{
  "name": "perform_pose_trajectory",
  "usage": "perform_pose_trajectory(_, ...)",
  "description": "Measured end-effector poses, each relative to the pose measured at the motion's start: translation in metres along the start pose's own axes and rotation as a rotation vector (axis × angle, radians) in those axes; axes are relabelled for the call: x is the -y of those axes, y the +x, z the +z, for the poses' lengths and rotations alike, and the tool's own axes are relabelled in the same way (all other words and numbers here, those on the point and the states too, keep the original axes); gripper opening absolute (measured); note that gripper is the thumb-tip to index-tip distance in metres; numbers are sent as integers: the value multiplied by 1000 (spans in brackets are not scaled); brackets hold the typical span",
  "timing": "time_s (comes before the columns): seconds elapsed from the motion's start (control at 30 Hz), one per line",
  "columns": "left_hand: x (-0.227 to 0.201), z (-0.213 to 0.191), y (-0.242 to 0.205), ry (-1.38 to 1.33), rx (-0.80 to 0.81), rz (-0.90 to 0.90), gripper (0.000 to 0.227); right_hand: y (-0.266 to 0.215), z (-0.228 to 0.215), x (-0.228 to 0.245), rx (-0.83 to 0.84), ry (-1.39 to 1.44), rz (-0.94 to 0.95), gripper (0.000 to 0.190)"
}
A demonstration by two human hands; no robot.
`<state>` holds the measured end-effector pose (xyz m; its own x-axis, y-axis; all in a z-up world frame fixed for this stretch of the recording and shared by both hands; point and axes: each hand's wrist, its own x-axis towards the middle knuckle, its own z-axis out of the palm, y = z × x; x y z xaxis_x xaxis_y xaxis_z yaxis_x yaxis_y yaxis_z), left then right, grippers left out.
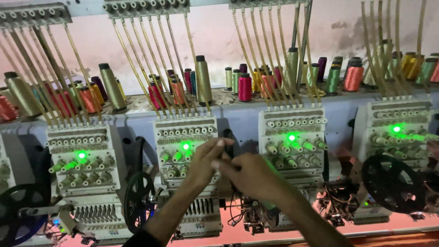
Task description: Organizing the work area by loading thread spools onto the spool pins of an industrial embroidery machine.
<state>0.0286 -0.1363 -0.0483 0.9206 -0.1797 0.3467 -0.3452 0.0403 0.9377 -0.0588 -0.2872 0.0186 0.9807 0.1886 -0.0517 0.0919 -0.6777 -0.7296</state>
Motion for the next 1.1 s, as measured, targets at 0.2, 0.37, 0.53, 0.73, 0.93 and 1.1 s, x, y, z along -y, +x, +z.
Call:
perform_pose_trajectory(0.2, 7, 19, 28, 369, 85, 111, 31, 33, -8, -35, -196, 74, -263, 78)
perform_pose_trajectory(0.37, -8, 37, 25, -8, -194, 68, 24, 11, -1, -16, -271, 42, -320, 61)
perform_pose_trajectory(0.53, -4, 41, 30, 50, -270, 190, 16, 15, 7, -27, -397, -89, -429, 62)
perform_pose_trajectory(0.73, 6, 44, 35, 421, -234, 243, 11, 33, 8, -47, -508, -84, -509, 66)
perform_pose_trajectory(0.93, 16, 42, 44, 555, -202, 125, 10, 31, 14, -47, -581, -129, -556, 69)
perform_pose_trajectory(1.1, 43, 41, 57, 784, -153, 295, 10, 8, 44, -2, -409, -73, -409, 41)
